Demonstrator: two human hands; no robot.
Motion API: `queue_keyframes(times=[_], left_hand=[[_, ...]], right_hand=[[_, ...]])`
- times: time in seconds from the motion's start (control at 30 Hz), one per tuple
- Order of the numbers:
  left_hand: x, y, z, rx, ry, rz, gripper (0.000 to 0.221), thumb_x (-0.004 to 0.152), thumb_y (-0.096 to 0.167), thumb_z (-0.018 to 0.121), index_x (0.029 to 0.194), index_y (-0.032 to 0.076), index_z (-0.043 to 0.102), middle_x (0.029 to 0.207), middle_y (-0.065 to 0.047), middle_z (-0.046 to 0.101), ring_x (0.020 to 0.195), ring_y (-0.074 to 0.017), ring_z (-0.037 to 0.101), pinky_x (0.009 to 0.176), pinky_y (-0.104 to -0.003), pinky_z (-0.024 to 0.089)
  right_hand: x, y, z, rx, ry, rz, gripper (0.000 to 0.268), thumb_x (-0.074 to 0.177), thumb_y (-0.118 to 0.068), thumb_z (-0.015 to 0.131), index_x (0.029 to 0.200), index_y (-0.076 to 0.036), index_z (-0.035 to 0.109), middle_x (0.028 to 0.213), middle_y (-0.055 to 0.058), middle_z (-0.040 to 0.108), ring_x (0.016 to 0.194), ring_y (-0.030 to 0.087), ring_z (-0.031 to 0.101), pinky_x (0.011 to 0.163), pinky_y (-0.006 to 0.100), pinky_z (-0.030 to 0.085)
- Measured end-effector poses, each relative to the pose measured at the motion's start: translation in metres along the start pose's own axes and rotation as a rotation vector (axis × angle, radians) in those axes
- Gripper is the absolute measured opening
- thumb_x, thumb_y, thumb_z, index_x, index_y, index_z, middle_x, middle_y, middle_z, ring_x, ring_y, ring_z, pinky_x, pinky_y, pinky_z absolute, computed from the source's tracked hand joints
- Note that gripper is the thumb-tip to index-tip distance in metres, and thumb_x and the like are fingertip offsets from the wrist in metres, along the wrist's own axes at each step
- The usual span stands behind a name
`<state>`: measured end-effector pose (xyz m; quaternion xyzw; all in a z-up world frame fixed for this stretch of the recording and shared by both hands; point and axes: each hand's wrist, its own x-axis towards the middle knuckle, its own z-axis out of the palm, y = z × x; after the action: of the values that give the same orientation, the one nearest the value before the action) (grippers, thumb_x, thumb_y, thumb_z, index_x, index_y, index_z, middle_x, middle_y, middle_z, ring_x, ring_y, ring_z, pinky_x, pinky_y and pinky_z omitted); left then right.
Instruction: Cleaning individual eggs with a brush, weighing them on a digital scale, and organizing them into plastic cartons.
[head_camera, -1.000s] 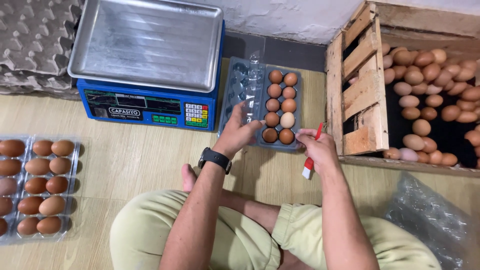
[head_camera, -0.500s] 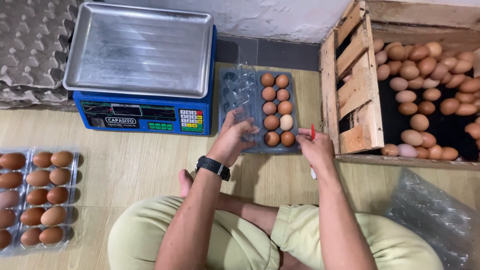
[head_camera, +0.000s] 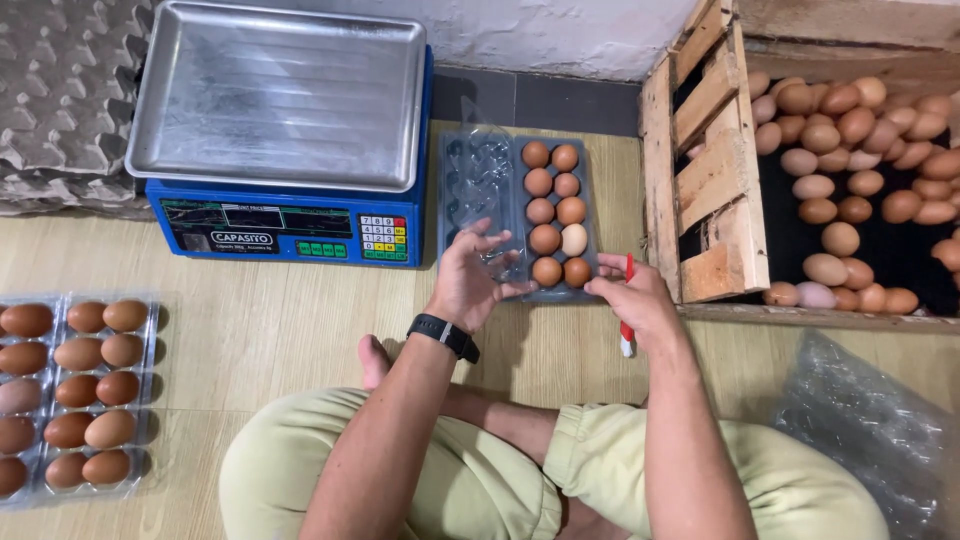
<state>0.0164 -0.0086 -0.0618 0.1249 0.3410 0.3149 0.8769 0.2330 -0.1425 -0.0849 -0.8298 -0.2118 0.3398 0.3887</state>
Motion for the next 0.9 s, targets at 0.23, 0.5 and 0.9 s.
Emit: queue_keyframes(times=[0.23,0.5,0.9], left_hand=[[-0.001,-0.001,0.001,0.011,-0.019,0.009,0.069,0.079,0.020,0.065,0.143,0.016,0.041,0.121,-0.008,0.054,0.105,-0.0237,0.057,0.086,-0.080,0.057],[-0.003,0.001,0.005,0.136,0.007,0.031,0.083,0.081,0.021,0.065,0.157,0.015,0.034,0.124,-0.009,0.043,0.110,-0.0242,0.047,0.089,-0.081,0.056],[-0.014,0.009,0.017,0.153,0.000,0.043,0.077,0.082,0.018,0.066,0.155,0.023,0.043,0.120,-0.010,0.041,0.107,-0.0236,0.046,0.086,-0.079,0.060]], right_hand=[[-0.011,0.008,0.005,-0.207,-0.074,-0.106,0.107,0.049,-0.021,0.107,0.146,-0.001,0.066,0.120,0.006,0.068,0.088,0.013,0.067,0.082,0.030,0.057],[-0.004,0.022,0.005,-0.274,0.025,-0.249,0.098,0.056,-0.033,0.104,0.143,-0.005,0.069,0.115,0.004,0.069,0.077,0.013,0.072,0.073,0.029,0.059],[-0.039,0.008,0.014,-0.399,0.075,-0.468,0.068,0.093,-0.023,0.081,0.151,-0.001,0.053,0.133,0.026,0.070,0.113,0.047,0.072,0.080,0.044,0.069]])
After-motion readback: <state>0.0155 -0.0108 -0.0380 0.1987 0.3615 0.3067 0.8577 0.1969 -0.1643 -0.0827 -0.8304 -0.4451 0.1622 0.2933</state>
